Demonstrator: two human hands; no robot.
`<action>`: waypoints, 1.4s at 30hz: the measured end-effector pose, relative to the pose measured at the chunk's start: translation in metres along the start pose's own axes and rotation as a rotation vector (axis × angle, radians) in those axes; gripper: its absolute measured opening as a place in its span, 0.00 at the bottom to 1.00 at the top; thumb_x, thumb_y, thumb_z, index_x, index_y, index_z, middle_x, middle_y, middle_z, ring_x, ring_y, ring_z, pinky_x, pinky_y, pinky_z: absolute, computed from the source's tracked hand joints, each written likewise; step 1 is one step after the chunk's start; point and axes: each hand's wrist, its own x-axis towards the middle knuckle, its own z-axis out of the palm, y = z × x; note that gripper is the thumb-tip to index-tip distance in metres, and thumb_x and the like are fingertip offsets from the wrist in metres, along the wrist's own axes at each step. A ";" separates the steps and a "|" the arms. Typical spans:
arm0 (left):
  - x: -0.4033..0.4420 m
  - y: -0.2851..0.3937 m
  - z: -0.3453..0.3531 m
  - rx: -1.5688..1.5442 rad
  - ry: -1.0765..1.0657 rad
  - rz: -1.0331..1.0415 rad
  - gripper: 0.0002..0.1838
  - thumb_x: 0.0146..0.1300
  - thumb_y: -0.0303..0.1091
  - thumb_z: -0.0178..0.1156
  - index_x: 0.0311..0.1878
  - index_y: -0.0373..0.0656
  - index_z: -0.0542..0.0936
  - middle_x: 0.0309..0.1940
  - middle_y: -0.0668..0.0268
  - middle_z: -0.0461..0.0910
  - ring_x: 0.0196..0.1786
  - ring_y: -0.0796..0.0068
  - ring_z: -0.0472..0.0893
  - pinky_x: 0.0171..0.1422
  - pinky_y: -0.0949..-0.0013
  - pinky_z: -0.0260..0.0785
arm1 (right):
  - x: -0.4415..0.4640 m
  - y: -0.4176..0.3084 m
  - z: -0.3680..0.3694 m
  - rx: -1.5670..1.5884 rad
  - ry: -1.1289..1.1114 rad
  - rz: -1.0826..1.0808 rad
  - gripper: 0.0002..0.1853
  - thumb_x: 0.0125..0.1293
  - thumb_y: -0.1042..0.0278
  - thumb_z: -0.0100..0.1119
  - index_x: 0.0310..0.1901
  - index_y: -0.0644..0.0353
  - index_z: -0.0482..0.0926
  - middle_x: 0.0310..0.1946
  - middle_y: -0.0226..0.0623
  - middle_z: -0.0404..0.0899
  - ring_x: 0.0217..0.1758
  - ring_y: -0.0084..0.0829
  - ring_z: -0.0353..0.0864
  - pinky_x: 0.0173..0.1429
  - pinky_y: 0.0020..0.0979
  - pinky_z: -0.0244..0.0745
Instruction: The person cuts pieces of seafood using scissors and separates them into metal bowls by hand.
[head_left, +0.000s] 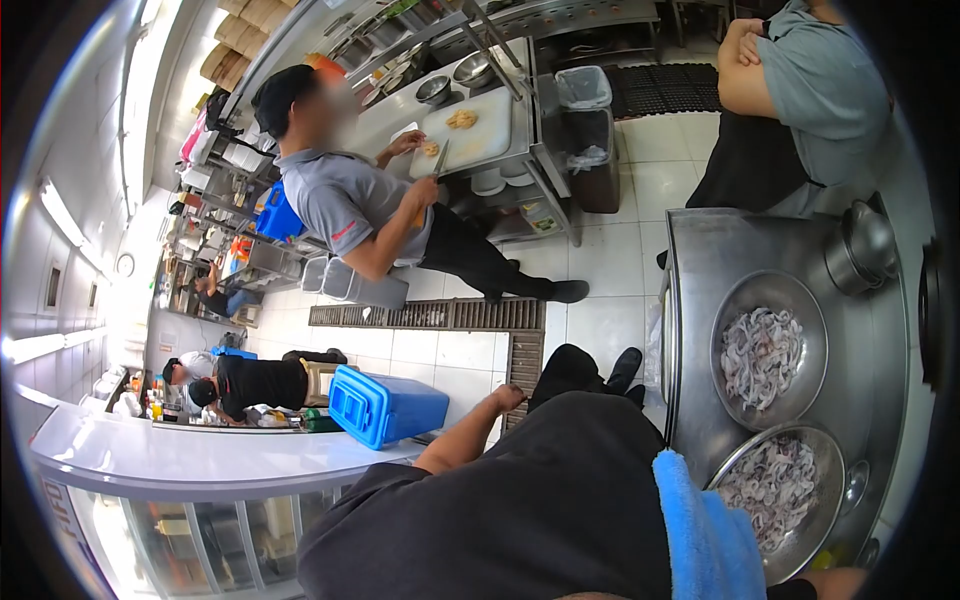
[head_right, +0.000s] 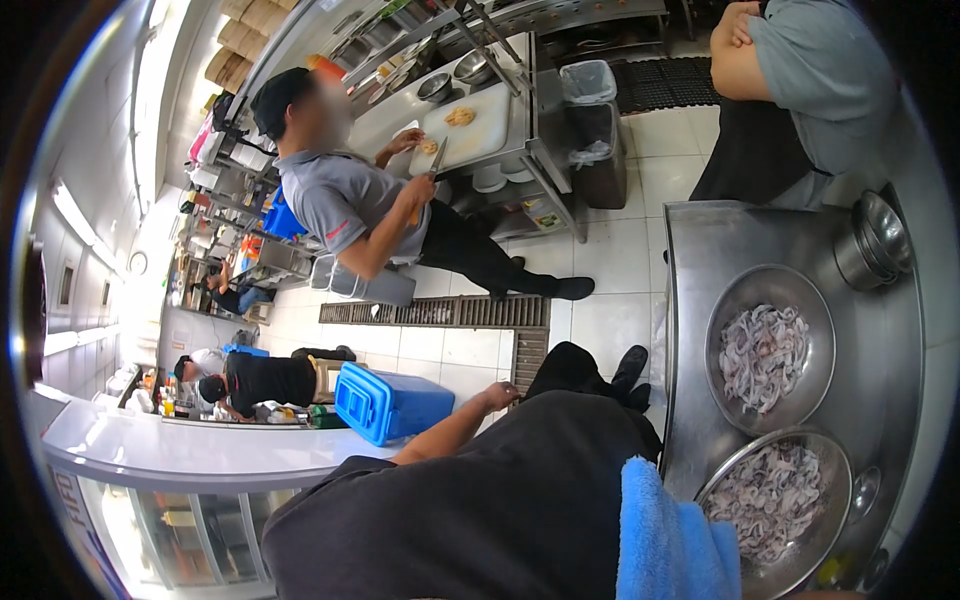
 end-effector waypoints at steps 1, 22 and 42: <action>-0.002 0.002 -0.001 -0.020 0.001 -0.016 0.24 0.78 0.48 0.43 0.64 0.49 0.81 0.67 0.55 0.78 0.70 0.50 0.75 0.75 0.59 0.68 | 0.000 0.001 0.001 0.009 0.003 0.005 0.41 0.79 0.32 0.42 0.48 0.74 0.84 0.33 0.43 0.80 0.35 0.35 0.75 0.40 0.37 0.73; 0.012 -0.004 0.002 -0.125 0.031 -0.064 0.26 0.76 0.54 0.47 0.60 0.45 0.83 0.67 0.51 0.77 0.69 0.49 0.76 0.75 0.58 0.68 | -0.003 -0.003 0.006 0.099 0.054 0.082 0.38 0.79 0.36 0.47 0.46 0.73 0.85 0.30 0.40 0.78 0.32 0.31 0.73 0.38 0.33 0.71; 0.031 -0.020 0.013 -0.245 0.167 -0.049 0.27 0.67 0.55 0.63 0.56 0.41 0.85 0.56 0.48 0.85 0.59 0.51 0.84 0.64 0.59 0.75 | -0.001 0.003 0.010 0.140 0.057 0.034 0.38 0.79 0.37 0.47 0.53 0.73 0.84 0.38 0.45 0.85 0.37 0.34 0.78 0.40 0.36 0.73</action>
